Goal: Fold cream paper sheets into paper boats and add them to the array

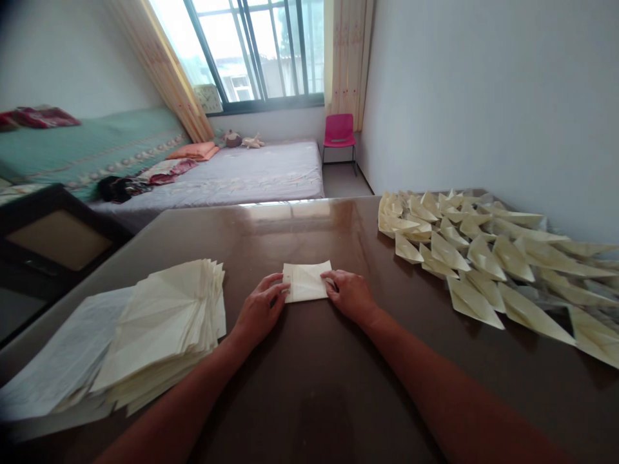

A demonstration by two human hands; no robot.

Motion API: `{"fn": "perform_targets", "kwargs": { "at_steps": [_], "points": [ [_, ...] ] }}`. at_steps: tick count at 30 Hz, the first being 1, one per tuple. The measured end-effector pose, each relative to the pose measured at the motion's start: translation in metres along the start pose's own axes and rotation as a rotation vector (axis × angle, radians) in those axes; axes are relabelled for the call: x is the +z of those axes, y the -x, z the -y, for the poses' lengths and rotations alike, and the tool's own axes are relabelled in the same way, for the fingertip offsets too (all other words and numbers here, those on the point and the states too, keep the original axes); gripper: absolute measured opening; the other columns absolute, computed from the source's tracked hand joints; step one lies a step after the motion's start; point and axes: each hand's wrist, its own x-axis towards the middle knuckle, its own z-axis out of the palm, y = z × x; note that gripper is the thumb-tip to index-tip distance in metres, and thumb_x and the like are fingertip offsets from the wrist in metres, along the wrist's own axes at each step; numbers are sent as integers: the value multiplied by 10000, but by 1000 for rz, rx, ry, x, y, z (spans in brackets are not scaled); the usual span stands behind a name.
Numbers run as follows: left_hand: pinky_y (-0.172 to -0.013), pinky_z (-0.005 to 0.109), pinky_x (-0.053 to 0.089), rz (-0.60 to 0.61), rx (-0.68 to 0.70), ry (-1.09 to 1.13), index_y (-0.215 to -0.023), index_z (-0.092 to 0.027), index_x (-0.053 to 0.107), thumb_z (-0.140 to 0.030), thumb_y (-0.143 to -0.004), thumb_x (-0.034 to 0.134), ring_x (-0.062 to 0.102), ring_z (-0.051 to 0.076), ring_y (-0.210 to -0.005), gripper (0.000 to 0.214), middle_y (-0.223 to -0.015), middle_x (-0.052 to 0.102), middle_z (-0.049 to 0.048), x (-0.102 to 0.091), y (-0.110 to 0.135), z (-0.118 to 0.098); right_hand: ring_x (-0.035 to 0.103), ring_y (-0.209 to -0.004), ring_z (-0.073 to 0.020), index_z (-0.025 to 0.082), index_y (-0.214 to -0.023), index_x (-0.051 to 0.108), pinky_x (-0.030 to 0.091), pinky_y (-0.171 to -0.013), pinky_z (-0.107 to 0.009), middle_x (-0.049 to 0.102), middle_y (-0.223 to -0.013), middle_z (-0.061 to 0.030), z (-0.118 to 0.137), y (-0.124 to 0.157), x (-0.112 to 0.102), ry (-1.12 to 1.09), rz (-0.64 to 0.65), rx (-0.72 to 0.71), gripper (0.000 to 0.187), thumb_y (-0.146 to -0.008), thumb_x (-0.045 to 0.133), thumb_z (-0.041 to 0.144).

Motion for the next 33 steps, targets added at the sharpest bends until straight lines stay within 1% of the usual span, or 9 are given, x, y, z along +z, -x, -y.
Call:
{"fn": "perform_targets", "kwargs": {
  "at_steps": [2, 7, 10, 13, 15, 17, 22, 28, 33],
  "points": [
    [-921, 350, 527, 19, 25, -71, -1058, -217, 668, -215, -901, 461, 639, 190, -1003, 260, -1330, 525, 63, 0, 0, 0, 654, -811, -183, 270, -1091, 692, 443, -705, -261, 725, -992, -23, 0, 0, 1, 9, 1, 4, 293, -860, 514, 298],
    [-863, 345, 557, 66, 52, -194, -1039, -205, 668, -173, -887, 447, 640, 173, -915, 270, -1335, 488, 80, -4, 2, -6, 664, -850, -191, 289, -1106, 684, 446, -702, -260, 717, -1030, -14, 2, 1, 0, 25, 2, 12, 295, -874, 503, 311],
    [-827, 351, 572, 25, 71, -260, -1118, -216, 639, -157, -877, 453, 598, 208, -1003, 310, -1306, 497, 92, -7, 4, -11, 665, -865, -188, 300, -1113, 681, 446, -702, -256, 714, -1030, -13, 3, 1, 0, 32, 6, 8, 294, -885, 495, 317],
    [-990, 403, 501, 5, 228, -265, -1179, -237, 615, -122, -897, 410, 468, 241, -1239, 367, -1342, 510, 72, -6, 6, -17, 663, -858, -180, 301, -1127, 676, 444, -698, -248, 713, -1028, -16, 3, 1, 0, 44, 10, 2, 300, -890, 494, 319],
    [-1093, 420, 411, 57, 346, -236, -1228, -222, 588, -127, -922, 379, 391, 231, -1332, 382, -1389, 500, 58, -2, 8, -21, 662, -855, -178, 299, -1135, 672, 442, -701, -247, 712, -1027, -18, 4, 1, 0, 52, 17, -1, 304, -892, 490, 317],
    [-1127, 416, 372, 124, 397, -218, -1305, -191, 530, -185, -948, 379, 363, 226, -1366, 387, -1424, 481, 65, 2, 10, -24, 661, -860, -176, 299, -1142, 666, 442, -712, -247, 710, -1031, -18, 5, 1, 0, 60, 22, 0, 308, -896, 482, 310],
    [-1118, 439, 374, 230, 384, -224, -1393, -157, 433, -328, -967, 393, 363, 249, -1375, 461, -1440, 463, 108, 7, 14, -27, 659, -902, -181, 293, -1144, 658, 444, -758, -255, 702, -1073, -17, 7, 2, -2, 53, 17, -1, 311, -899, 466, 288],
    [-1110, 455, 376, 261, 392, -235, -1372, -199, 463, -317, -961, 408, 342, 253, -1387, 432, -1448, 449, 114, 4, 13, -29, 652, -909, -182, 285, -1152, 649, 446, -751, -252, 694, -1093, -23, 8, 3, -2, 61, 11, 3, 311, -902, 463, 283],
    [-1109, 456, 376, 262, 387, -244, -1367, -217, 472, -333, -961, 405, 342, 264, -1386, 428, -1458, 436, 105, 5, 13, -29, 630, -821, -172, 297, -1160, 640, 435, -679, -252, 675, -1011, -29, 10, 4, -5, 111, 25, -1, 311, -913, 453, 286]
  ]
}}
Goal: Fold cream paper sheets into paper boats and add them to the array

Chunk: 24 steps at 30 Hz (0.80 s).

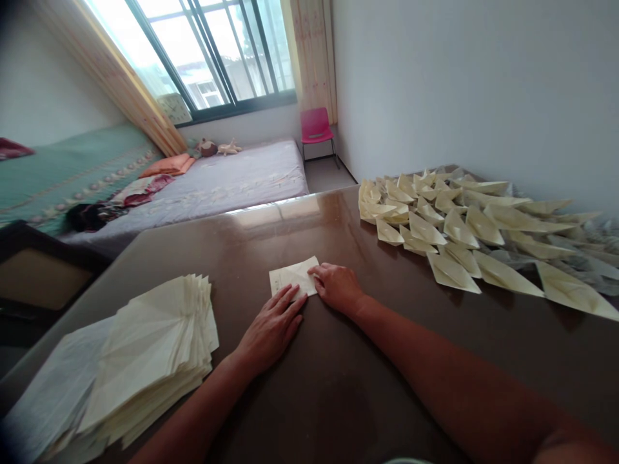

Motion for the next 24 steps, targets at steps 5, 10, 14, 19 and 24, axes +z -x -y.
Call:
{"fn": "perform_targets", "kwargs": {
  "at_steps": [5, 10, 14, 19, 24],
  "points": [
    [-1112, 462, 371, 12, 2, -13, -1375, -212, 465, -340, -965, 397, 334, 270, -1390, 435, -1467, 423, 106, 1, 0, 1, 539, -986, -202, 268, -1055, 691, 431, -765, -279, 605, -1069, -65, 4, 6, -10, 43, -88, -171, 249, -899, 500, 234],
    [-1109, 464, 380, 3, 8, -10, -1376, -209, 465, -331, -960, 411, 336, 267, -1389, 436, -1463, 428, 112, 1, -1, 2, 522, -975, -208, 247, -1016, 701, 405, -826, -334, 656, -993, -58, 5, 11, -13, 21, 14, -420, 221, -909, 508, 270],
    [-1114, 448, 382, 7, 20, -27, -1361, -208, 488, -325, -967, 397, 348, 262, -1384, 421, -1455, 442, 100, 0, -1, 4, 540, -961, -198, 263, -1007, 715, 401, -827, -328, 673, -987, -45, -2, 9, -13, -12, 53, -434, 224, -914, 515, 306],
    [-1088, 418, 427, -18, 16, -63, -1286, -211, 569, -327, -967, 402, 413, 249, -1345, 378, -1405, 509, 73, -4, -1, 7, 566, -887, -177, 262, -915, 736, 402, -808, -305, 689, -935, -31, -15, 3, -15, -25, 79, -427, 273, -929, 506, 409],
    [-1036, 395, 481, -65, -11, -153, -1208, -224, 633, -333, -962, 418, 482, 241, -1293, 344, -1346, 569, 53, -7, 3, 11, 592, -888, -179, 260, -875, 734, 405, -778, -298, 694, -940, -26, -24, 0, -15, -19, 59, -385, 292, -896, 546, 482]
  ]
}}
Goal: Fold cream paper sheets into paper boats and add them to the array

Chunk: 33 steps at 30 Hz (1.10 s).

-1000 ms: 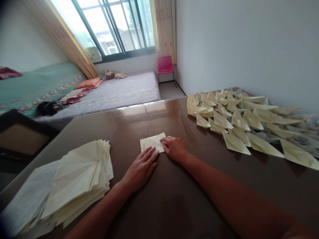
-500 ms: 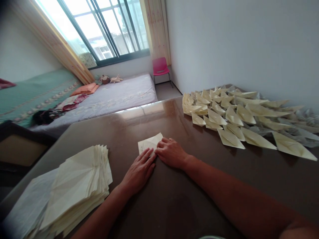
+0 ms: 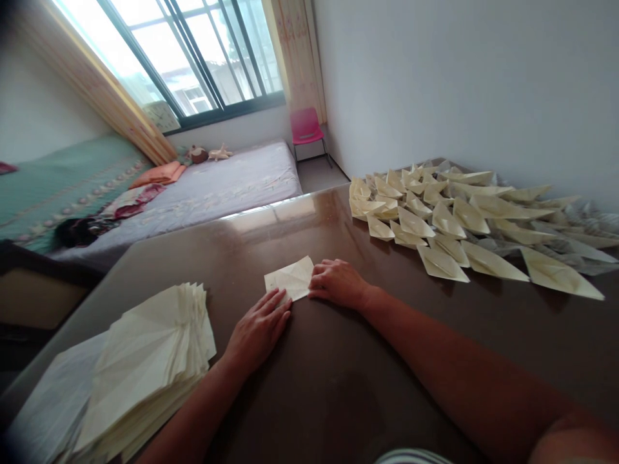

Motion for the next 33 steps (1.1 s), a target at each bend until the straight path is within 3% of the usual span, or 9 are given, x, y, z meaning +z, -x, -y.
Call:
{"fn": "perform_targets", "kwargs": {
  "at_steps": [5, 9, 16, 19, 22, 27, 33],
  "points": [
    [-917, 411, 547, -40, -72, -99, -1150, -272, 660, -344, -946, 468, 579, 249, -1188, 289, -1271, 628, 16, 2, 3, 8, 612, -916, -193, 245, -950, 723, 417, -771, -300, 684, -1019, -39, -2, 0, 1, 32, -35, 47, 309, -859, 590, 508],
    [-884, 390, 548, -87, -71, -117, -1137, -257, 663, -322, -940, 494, 615, 241, -1135, 267, -1223, 659, 16, 4, 2, 14, 596, -937, -198, 227, -976, 714, 410, -795, -306, 682, -1038, -53, 0, 1, 1, 55, -37, -14, 297, -887, 564, 468],
    [-893, 360, 515, -169, -27, -97, -1086, -230, 674, -246, -944, 482, 641, 226, -1083, 239, -1166, 689, 35, 7, 2, 16, 545, -951, -202, 258, -1022, 687, 345, -784, -333, 692, -1036, -28, 3, 3, 3, 147, -75, -62, 200, -908, 524, 254],
    [-904, 374, 503, -188, -11, -90, -1072, -216, 672, -235, -943, 479, 633, 225, -1080, 234, -1148, 696, 37, 8, 2, 19, 530, -968, -203, 245, -954, 691, 326, -806, -334, 694, -1026, -22, 0, 2, 3, 114, -131, -30, 161, -909, 537, 262],
    [-918, 406, 491, -208, 0, -108, -1097, -213, 664, -221, -921, 514, 587, 254, -1107, 231, -1167, 678, 52, 6, 3, 22, 523, -996, -208, 211, -880, 662, 299, -866, -354, 691, -1010, -30, 3, 1, 1, 114, -168, -89, 134, -899, 558, 295],
    [-757, 305, 524, -201, 37, -60, -1206, -210, 610, -166, -904, 528, 563, 209, -930, 316, -1066, 654, 81, 2, 5, 17, 538, -868, -183, 193, -872, 602, 287, -846, -360, 674, -879, -27, 22, 0, 2, 190, -80, -241, 93, -888, 542, 262],
    [-731, 263, 509, -190, 97, 13, -1064, -231, 658, -239, -933, 503, 575, 163, -852, 202, -948, 657, 42, 0, 4, 3, 530, -893, -180, 222, -1026, 604, 290, -814, -340, 671, -926, -22, 37, 0, 4, 85, -20, -344, 160, -895, 518, 255]
  ]
}}
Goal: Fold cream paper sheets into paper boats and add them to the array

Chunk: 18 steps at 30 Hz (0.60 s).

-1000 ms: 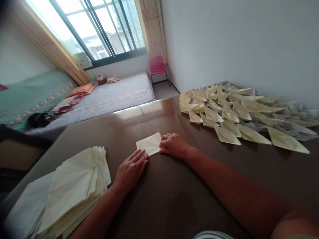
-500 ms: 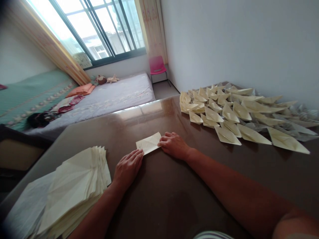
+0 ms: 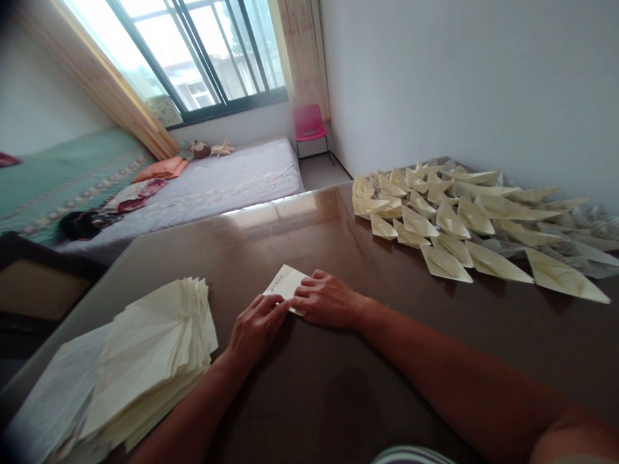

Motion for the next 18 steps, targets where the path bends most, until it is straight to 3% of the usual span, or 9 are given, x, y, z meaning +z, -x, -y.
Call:
{"fn": "perform_targets", "kwargs": {
  "at_steps": [8, 13, 18],
  "points": [
    [-812, 267, 536, -60, -43, 149, -1086, -209, 660, -219, -926, 493, 620, 159, -937, 232, -1055, 661, 57, 4, 4, 14, 504, -1065, -219, 217, -1143, 625, 313, -933, -375, 649, -1151, -64, -24, 12, -2, -148, -17, 125, 366, -777, 618, 209],
    [-872, 297, 531, 30, -46, 249, -1082, -218, 676, -227, -934, 471, 598, 173, -999, 253, -1067, 671, 62, 0, 2, 14, 539, -993, -179, 283, -1028, 706, 389, -899, -338, 709, -1046, -8, -37, 17, -2, -304, -28, 126, 213, -845, 602, 253],
    [-860, 334, 524, 71, -96, 283, -1061, -242, 695, -237, -920, 497, 568, 189, -985, 243, -1063, 692, 46, -1, 1, 15, 564, -932, -165, 241, -1004, 723, 451, -877, -310, 727, -992, -34, -39, 17, 0, -465, -75, 148, 215, -919, 542, 319]
  ]
}}
